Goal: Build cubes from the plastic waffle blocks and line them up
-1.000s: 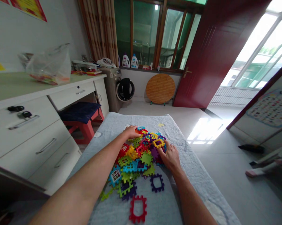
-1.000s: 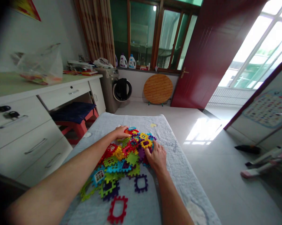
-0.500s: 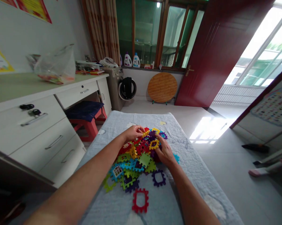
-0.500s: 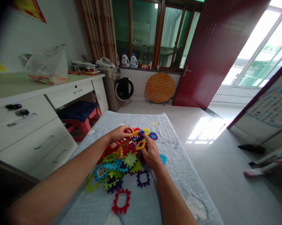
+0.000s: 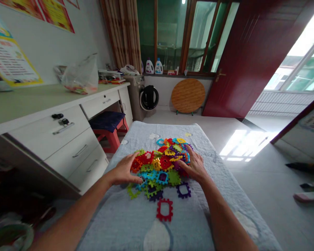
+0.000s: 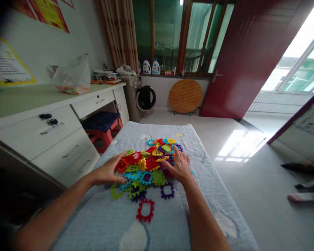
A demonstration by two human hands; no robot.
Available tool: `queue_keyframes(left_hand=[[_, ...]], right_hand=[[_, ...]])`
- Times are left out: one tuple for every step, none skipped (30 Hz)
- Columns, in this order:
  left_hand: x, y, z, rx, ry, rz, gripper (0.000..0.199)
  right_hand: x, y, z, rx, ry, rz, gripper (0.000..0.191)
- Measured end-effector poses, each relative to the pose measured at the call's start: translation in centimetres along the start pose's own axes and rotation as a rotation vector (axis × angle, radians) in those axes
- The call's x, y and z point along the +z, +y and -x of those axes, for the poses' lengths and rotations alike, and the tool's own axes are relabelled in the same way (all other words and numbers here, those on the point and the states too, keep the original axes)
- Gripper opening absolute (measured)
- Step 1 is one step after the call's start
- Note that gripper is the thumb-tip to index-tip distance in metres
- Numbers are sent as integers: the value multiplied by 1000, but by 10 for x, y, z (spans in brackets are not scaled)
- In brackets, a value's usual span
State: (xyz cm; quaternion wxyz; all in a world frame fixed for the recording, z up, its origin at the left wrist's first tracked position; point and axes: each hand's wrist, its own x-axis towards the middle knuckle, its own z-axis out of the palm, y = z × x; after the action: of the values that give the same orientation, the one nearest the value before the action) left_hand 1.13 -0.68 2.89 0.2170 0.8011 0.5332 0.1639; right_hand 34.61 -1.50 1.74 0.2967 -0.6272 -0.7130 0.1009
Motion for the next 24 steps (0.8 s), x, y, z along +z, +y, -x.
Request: queue_keyframes(left_hand=[[3,-2,2,10,-25,-9,118],[6,-2,2,26,-34,-6,120],[9,-1,1,44,-32,6,120],[12,1,-1,61,-28,27,119],[14,4,-4,75,-26,53,116],[17,6,-8,85,-28,80,111],[20,9,-12,88,-27,106,104],[23,11,-16,84,-18,130,98],[26,13,-20,77,3,152,91],[29,15,-24,71,36,172,83],[32,17,-27,66,75,190,75],[35,19,-30,63,117,207,67],[37,21,-33,61,154,225,59],[39,23,-35,62,183,245,51],[40,26,-37,68,205,269,45],[41,30,-38,80,226,294,39],[40,34,-39,100,247,318,35],[39,39,-41,125,268,339,32],[38,44,-42,149,293,358,31],[36,49,-44,167,320,376,30],[34,54,-47,173,352,396,31],[32,60,-50,169,385,415,31],[30,65,-53,161,414,433,32],[28,71,-56,156,433,450,33]], right_hand=[[1,1,0,18,-30,41,80],[3,1,0,21,-62,66,83],[5,0,0,11,-90,77,85],[7,-2,0,-5,-112,78,87],[9,-3,0,-22,-126,71,88],[11,-5,0,-37,-132,60,89],[13,-7,0,-52,-134,45,90],[14,-8,0,-67,-132,25,91],[15,-9,-1,-84,-127,1,91],[16,-9,-1,-103,-122,-28,91],[18,-9,-2,-126,-116,-60,91],[19,-8,-2,-150,-110,-95,90],[20,-8,-3,-173,-104,-131,89],[21,-7,-4,-192,-95,-164,88],[22,-7,-5,-206,-84,-196,87],[24,-7,-5,-215,-72,-224,86],[24,-7,-6,-218,-55,-249,85],[25,-8,-7,-219,-39,-268,84],[25,-9,-8,-220,-24,-284,81],[26,-9,-8,-223,-7,-297,78],[26,-10,-8,-226,9,-308,74],[26,-11,-9,-226,26,-318,70],[26,-12,-9,-223,44,-327,67],[27,-12,-9,-217,60,-335,64]])
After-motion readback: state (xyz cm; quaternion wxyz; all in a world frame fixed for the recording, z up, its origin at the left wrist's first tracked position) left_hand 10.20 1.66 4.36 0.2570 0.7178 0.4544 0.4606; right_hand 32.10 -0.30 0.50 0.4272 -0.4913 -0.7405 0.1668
